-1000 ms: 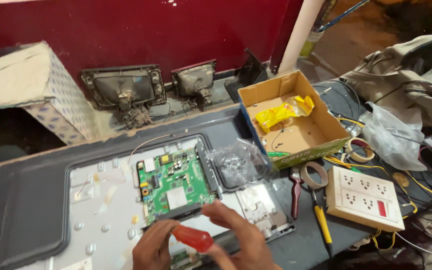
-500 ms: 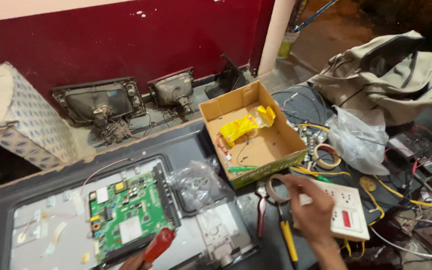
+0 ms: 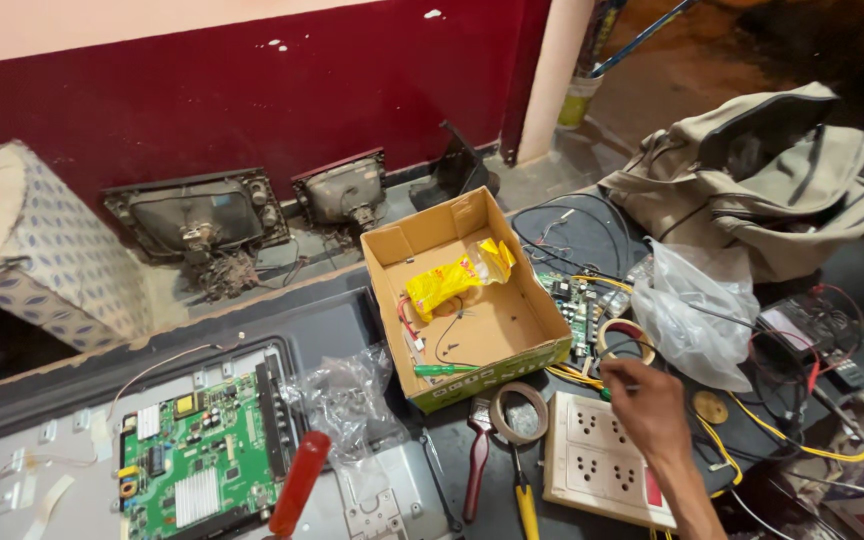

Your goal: The person uses a screwdriver to tighten screws on a circuit board mounted inside an open electronic device. They switch between a green and a red screwdriver, handling small screws and placing them into a plastic bag. The workspace includes tools and a cardboard box on the table.

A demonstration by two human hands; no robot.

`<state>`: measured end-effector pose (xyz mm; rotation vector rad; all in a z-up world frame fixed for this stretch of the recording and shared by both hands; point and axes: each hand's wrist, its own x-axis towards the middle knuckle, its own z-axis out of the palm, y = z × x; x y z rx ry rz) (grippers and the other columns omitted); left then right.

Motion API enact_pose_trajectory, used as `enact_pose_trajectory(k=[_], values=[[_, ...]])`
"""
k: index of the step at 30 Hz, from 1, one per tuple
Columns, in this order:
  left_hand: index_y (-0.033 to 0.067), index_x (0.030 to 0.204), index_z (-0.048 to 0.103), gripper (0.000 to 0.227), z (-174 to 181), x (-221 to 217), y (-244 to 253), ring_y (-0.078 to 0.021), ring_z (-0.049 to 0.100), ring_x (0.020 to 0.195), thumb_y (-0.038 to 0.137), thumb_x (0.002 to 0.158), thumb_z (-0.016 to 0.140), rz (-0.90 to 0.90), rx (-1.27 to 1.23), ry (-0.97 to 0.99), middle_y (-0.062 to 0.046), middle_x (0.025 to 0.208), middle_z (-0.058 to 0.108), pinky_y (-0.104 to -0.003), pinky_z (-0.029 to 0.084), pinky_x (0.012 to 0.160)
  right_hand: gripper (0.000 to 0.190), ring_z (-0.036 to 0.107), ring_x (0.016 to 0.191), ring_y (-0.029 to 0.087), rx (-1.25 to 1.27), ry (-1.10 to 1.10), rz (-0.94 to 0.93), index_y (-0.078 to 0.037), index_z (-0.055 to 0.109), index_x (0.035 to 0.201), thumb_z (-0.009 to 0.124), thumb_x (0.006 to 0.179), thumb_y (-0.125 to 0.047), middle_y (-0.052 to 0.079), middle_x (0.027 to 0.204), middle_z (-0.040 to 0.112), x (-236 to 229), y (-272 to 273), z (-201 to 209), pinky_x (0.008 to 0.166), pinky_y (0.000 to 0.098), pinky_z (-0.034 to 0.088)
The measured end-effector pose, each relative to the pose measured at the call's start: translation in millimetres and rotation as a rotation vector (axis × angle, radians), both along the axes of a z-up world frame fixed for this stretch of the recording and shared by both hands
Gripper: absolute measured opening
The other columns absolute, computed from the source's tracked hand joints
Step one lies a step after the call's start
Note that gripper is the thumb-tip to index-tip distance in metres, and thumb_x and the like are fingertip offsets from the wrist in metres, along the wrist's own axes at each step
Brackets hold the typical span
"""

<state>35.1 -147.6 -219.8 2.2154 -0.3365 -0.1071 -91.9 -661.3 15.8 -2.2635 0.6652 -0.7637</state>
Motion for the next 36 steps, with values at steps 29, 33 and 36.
enact_pose_trajectory(k=[29, 33, 36], values=[[0.0066, 0.117, 0.073, 0.031, 260, -78, -140, -0.0323, 0.069, 0.079, 0.000, 0.088, 0.062, 0.292, -0.246, -0.068, -0.014, 0.090, 0.071, -0.039, 0.054, 0.072, 0.020, 0.074, 0.090, 0.023, 0.500, -0.070, 0.569, 0.002, 0.062, 0.110, 0.062, 0.100, -0.015, 0.011, 0.100, 0.068, 178, 64, 44, 0.072, 0.0314, 0.066], [-0.0006, 0.108, 0.069, 0.034, 275, -41, -191, -0.0407, 0.066, 0.093, -0.011, 0.078, 0.056, 0.089, -0.139, -0.286, -0.020, 0.102, 0.069, -0.047, 0.052, 0.079, 0.027, 0.075, 0.095, 0.026, 0.472, -0.459, 0.402, 0.001, 0.047, 0.132, 0.055, 0.107, -0.001, 0.015, 0.109, 0.068, 104, 67, 96, 0.075, 0.0333, 0.065], [-0.0020, 0.094, 0.072, 0.014, 260, -8, -234, -0.0424, 0.065, 0.094, -0.007, 0.086, 0.061, -0.061, 0.007, -0.402, -0.025, 0.100, 0.066, -0.051, 0.052, 0.084, 0.032, 0.076, 0.096, 0.030, 0.481, -0.569, 0.244, 0.002, 0.048, 0.139, 0.055, 0.108, 0.004, 0.017, 0.112, 0.070, 68, 71, 109, 0.076, 0.0374, 0.066]])
